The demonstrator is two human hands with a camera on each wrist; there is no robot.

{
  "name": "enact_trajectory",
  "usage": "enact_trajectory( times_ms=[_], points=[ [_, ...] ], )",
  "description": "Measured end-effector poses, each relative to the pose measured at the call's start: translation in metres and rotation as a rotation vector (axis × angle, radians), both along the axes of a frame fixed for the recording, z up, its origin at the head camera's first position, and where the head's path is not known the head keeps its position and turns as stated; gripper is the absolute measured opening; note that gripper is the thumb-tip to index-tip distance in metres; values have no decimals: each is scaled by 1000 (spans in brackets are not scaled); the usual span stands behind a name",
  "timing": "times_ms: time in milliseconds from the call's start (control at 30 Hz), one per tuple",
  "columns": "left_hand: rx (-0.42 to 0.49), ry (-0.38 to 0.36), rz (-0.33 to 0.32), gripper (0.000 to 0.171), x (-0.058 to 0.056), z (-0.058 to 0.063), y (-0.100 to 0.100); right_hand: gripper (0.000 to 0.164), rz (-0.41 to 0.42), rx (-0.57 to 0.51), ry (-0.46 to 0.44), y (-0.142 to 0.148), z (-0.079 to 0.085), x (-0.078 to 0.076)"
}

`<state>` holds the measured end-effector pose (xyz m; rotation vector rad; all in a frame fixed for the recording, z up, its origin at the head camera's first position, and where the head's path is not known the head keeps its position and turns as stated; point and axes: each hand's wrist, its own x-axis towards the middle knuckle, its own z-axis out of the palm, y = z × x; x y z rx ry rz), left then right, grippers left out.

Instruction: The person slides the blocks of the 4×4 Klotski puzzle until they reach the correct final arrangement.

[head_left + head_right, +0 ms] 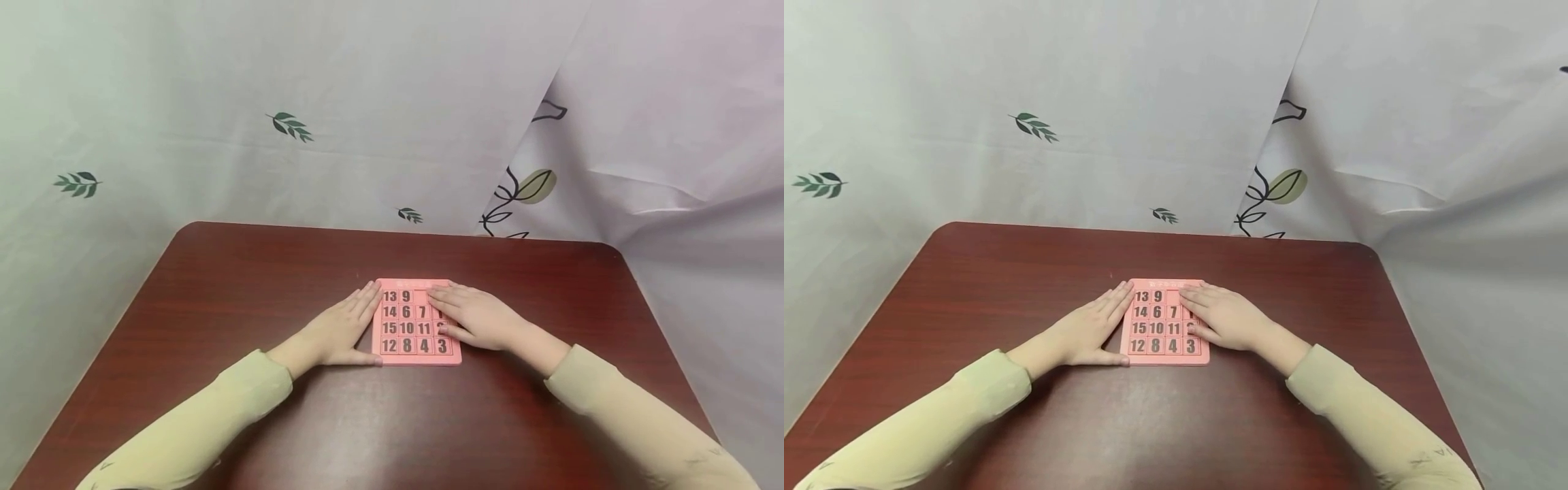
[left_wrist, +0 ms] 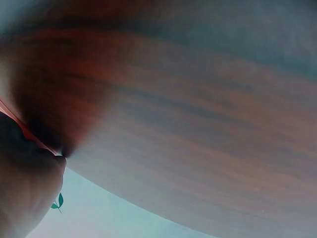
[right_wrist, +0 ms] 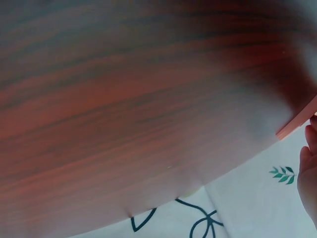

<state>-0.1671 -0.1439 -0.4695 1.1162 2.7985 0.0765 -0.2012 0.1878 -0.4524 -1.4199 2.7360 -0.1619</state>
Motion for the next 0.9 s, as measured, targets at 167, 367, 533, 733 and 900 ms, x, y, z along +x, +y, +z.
enact_trajectory(
  times_ms=[167, 367, 533, 733, 900],
  points=[
    [-4, 0, 2, 125, -1, 0, 0, 64, -10, -31, 5, 6, -1, -1],
    [-2, -3, -3, 126, -2, -1, -2, 64, 34, -52, 11, -4, -1, -2],
    [-23, 6, -4, 125, -2, -3, -2, 65, 49, -25, -2, -21, 1, -4],
    [-17, 5, -2, 123, -2, -4, 0, 68, 67, 20, -34, -36, 0, -7],
    [-28, 8, -2, 123, -2, -5, 0, 68, 56, 36, -42, -34, -2, -8]
  ],
)
